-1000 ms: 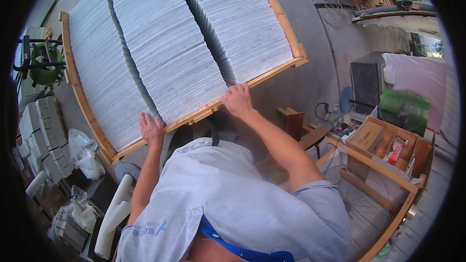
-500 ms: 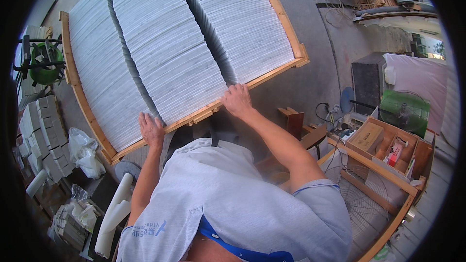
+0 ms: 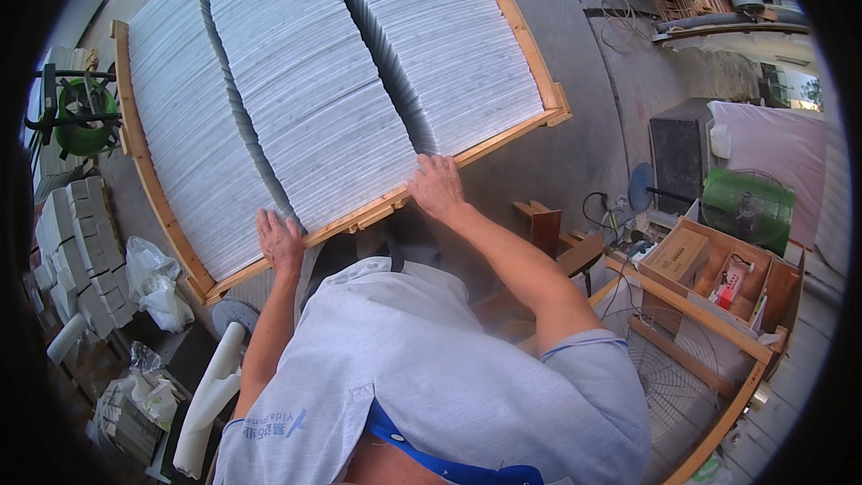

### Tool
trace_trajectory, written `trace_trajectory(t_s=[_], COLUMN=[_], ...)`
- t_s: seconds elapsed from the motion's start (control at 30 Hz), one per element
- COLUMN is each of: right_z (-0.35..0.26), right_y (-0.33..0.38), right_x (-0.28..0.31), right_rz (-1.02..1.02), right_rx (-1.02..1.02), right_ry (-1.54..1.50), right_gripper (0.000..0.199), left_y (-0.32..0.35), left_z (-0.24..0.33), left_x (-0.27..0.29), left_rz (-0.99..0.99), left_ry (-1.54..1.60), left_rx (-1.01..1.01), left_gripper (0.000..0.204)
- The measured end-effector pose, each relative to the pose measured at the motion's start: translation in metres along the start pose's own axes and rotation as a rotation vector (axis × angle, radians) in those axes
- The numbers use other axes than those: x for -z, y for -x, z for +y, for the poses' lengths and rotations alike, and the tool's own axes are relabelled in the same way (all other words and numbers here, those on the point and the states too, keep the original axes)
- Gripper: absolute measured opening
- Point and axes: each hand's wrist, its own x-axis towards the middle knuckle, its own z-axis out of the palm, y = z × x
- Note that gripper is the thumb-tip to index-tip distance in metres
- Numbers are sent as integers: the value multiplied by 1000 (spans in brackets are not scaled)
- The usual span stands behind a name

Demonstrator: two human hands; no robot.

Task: The person uses a green handheld strapping tool to secure a wooden frame holding stacks of white rectangular tiles. They then lift and reposition the frame, align the tile stacks, and place a single tile onto a nearby metal rack.

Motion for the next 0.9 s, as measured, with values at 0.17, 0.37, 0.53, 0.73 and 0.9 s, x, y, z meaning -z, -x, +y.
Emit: trace_trajectory(t_s=[0.17,0.37,0.53,0.73,0.9], right_z=[1,0,2,-5,-8], right_y=[0,-1,-2,-5,-8], right_x=[-1,2,4,-9,-16], right_rz=[30,29,-24,7,0], right_rx=[38,54,34,-82,-134], right_ry=[-21,8,-14,-51,-63], right_gripper=[28,27,26,41,43], left_y=[1,1,0,1,1], left_z=[-1,1,1,0,0], left_x=[-1,0,1,0,1], left_rz=[7,1,2,8,9], left_ry=[2,2,-4,-2,-5], left_rx=[0,5,10,3,-1], left_gripper=[49,49,49,49,48])
